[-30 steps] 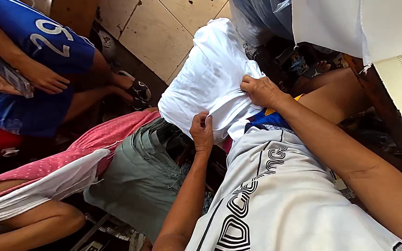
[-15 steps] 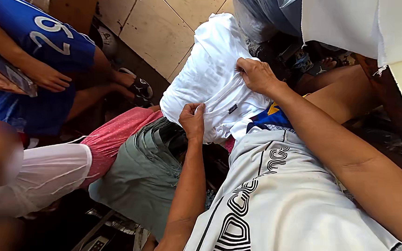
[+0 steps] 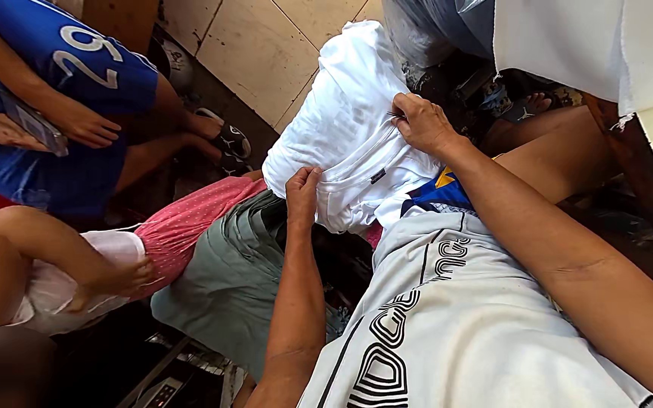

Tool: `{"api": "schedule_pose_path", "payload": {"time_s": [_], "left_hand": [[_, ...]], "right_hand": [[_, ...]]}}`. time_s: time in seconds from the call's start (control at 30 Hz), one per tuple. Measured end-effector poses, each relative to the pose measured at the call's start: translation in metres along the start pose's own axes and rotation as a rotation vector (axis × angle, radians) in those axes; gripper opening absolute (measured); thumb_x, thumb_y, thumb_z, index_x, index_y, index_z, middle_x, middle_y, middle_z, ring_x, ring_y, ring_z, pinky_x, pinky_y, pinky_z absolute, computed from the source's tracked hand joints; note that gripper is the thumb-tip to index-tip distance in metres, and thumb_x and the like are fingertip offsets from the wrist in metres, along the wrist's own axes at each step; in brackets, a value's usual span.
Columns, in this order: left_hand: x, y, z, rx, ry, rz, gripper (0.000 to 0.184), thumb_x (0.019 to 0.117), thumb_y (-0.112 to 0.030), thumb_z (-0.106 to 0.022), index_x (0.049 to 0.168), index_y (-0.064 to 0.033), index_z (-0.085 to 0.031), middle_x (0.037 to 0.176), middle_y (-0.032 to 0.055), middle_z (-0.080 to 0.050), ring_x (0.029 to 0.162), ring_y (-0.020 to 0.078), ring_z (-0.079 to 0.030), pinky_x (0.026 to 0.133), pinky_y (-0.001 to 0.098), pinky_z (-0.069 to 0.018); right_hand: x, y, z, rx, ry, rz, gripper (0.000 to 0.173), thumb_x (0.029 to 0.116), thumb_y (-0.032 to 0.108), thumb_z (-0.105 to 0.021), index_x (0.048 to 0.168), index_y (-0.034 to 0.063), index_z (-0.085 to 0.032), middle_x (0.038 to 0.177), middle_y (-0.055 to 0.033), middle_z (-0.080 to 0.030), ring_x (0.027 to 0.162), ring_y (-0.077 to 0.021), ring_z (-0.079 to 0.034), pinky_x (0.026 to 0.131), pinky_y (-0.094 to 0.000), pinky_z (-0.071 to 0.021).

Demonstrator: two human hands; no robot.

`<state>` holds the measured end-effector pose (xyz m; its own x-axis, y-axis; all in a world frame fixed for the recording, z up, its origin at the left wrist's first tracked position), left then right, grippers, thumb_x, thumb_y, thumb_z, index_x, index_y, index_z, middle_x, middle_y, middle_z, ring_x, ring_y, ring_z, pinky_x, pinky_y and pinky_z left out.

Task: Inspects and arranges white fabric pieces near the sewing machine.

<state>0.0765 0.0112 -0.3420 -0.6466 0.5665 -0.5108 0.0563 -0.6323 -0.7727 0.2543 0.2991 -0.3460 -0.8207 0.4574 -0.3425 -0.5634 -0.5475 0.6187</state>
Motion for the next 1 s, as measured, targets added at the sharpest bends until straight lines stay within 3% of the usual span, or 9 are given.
{"api": "schedule_pose_path", "payload": {"time_s": [0.23, 0.33, 0.4, 0.47, 0.53, 0.6, 0.73, 0.87, 1.0], "left_hand": [[-0.006, -0.008, -0.004, 0.058, -0.025, -0.039, 0.036, 0.108, -0.038, -0.051, 0.101, -0.0079, -0.069, 0.082, -0.0001, -0.065, 0.075, 0.0081, -0.061, 0.073, 0.0314, -0.0514], [-0.015, -0.016, -0.009, 0.111, -0.021, -0.038, 0.033, 0.1029, -0.036, -0.062, 0.11, -0.0046, -0.068, 0.09, 0.0054, -0.069, 0.083, 0.0125, -0.065, 0.08, 0.0367, -0.0551], [-0.024, -0.021, -0.013, 0.155, 0.022, -0.074, 0.031, 0.0961, -0.024, -0.07, 0.12, -0.0043, -0.066, 0.104, 0.0101, -0.072, 0.093, 0.0173, -0.07, 0.085, 0.0411, -0.0592], [-0.041, -0.029, -0.018, 0.206, 0.077, -0.168, 0.033, 0.0907, -0.011, -0.071, 0.122, -0.0038, -0.066, 0.112, 0.012, -0.071, 0.099, 0.0198, -0.069, 0.087, 0.0437, -0.0585], [-0.063, -0.035, -0.02, 0.266, 0.192, -0.253, 0.032, 0.0904, -0.007, -0.07, 0.122, -0.0048, -0.065, 0.109, 0.011, -0.069, 0.094, 0.0195, -0.068, 0.083, 0.0424, -0.0588], [-0.076, -0.026, -0.02, 0.403, 0.352, -0.3, 0.034, 0.0868, -0.006, -0.068, 0.121, -0.0066, -0.067, 0.096, 0.0096, -0.065, 0.081, 0.0204, -0.063, 0.072, 0.0427, -0.0562], [-0.087, -0.008, -0.018, 0.675, 0.704, -0.268, 0.026, 0.0929, -0.014, -0.061, 0.115, -0.0109, -0.074, 0.1, 0.0092, -0.072, 0.087, 0.0223, -0.069, 0.082, 0.0477, -0.0585], [-0.08, -0.058, -0.028, 0.41, 0.441, -0.588, 0.017, 0.0948, -0.017, -0.063, 0.104, -0.0074, -0.073, 0.094, 0.0043, -0.068, 0.071, 0.0093, -0.061, 0.063, 0.0271, -0.0545], [-0.074, -0.143, -0.076, 0.357, 0.187, -0.931, 0.015, 0.0957, -0.013, -0.067, 0.105, -0.0029, -0.074, 0.096, 0.0076, -0.069, 0.072, 0.0083, -0.063, 0.064, 0.0235, -0.0551]], "right_hand": [[-0.005, 0.007, 0.008, -0.024, 0.043, -0.028, 0.04, 0.0961, 0.046, -0.066, 0.113, 0.01, -0.063, 0.105, -0.0128, -0.064, 0.094, -0.0328, -0.067, 0.075, -0.0565, -0.0533], [-0.01, 0.014, 0.008, -0.094, 0.043, -0.042, 0.036, 0.0853, 0.025, -0.068, 0.117, 0.0101, -0.061, 0.112, -0.0148, -0.063, 0.089, -0.0355, -0.068, 0.068, -0.0581, -0.0526], [-0.015, 0.019, 0.012, -0.136, 0.044, -0.056, 0.039, 0.0774, 0.011, -0.068, 0.115, 0.0085, -0.06, 0.114, -0.0166, -0.062, 0.086, -0.0371, -0.067, 0.066, -0.0584, -0.0529], [-0.022, 0.021, 0.019, -0.169, 0.052, -0.064, 0.037, 0.0764, 0.009, -0.069, 0.112, 0.0067, -0.06, 0.113, -0.018, -0.061, 0.086, -0.0379, -0.067, 0.067, -0.0584, -0.0528], [-0.033, 0.016, 0.024, -0.172, 0.076, -0.061, 0.033, 0.0765, 0.011, -0.071, 0.108, 0.006, -0.063, 0.112, -0.0189, -0.062, 0.088, -0.0389, -0.067, 0.069, -0.0596, -0.0527], [-0.05, 0.007, 0.024, -0.149, 0.161, -0.092, 0.032, 0.0794, 0.017, -0.073, 0.109, 0.0067, -0.065, 0.112, -0.0207, -0.064, 0.097, -0.0417, -0.066, 0.076, -0.0643, -0.052], [-0.095, -0.012, 0.034, -0.121, 0.311, -0.261, 0.035, 0.0801, 0.022, -0.076, 0.11, 0.0052, -0.067, 0.111, -0.0228, -0.067, 0.105, -0.0437, -0.064, 0.084, -0.069, -0.0494], [-0.129, -0.017, 0.048, -0.019, 0.095, -0.372, 0.048, 0.0778, 0.023, -0.08, 0.121, 0.0061, -0.067, 0.119, -0.0227, -0.066, 0.108, -0.0445, -0.065, 0.085, -0.0704, -0.0516], [-0.147, -0.012, 0.065, 0.234, -0.189, -0.252, 0.025, 0.0912, 0.017, -0.07, 0.114, 0.0069, -0.067, 0.106, -0.0164, -0.069, 0.097, -0.0351, -0.069, 0.081, -0.0618, -0.0561]]}}
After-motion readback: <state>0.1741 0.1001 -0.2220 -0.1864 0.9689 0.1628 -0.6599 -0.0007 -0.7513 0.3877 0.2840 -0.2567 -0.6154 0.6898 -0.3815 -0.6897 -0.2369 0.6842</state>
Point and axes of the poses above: each hand's wrist, its own x-axis towards the middle knuckle, its own z-axis out of the back of the hand, y = z × x, the point moved 2 cm from there along x, towards the middle knuckle
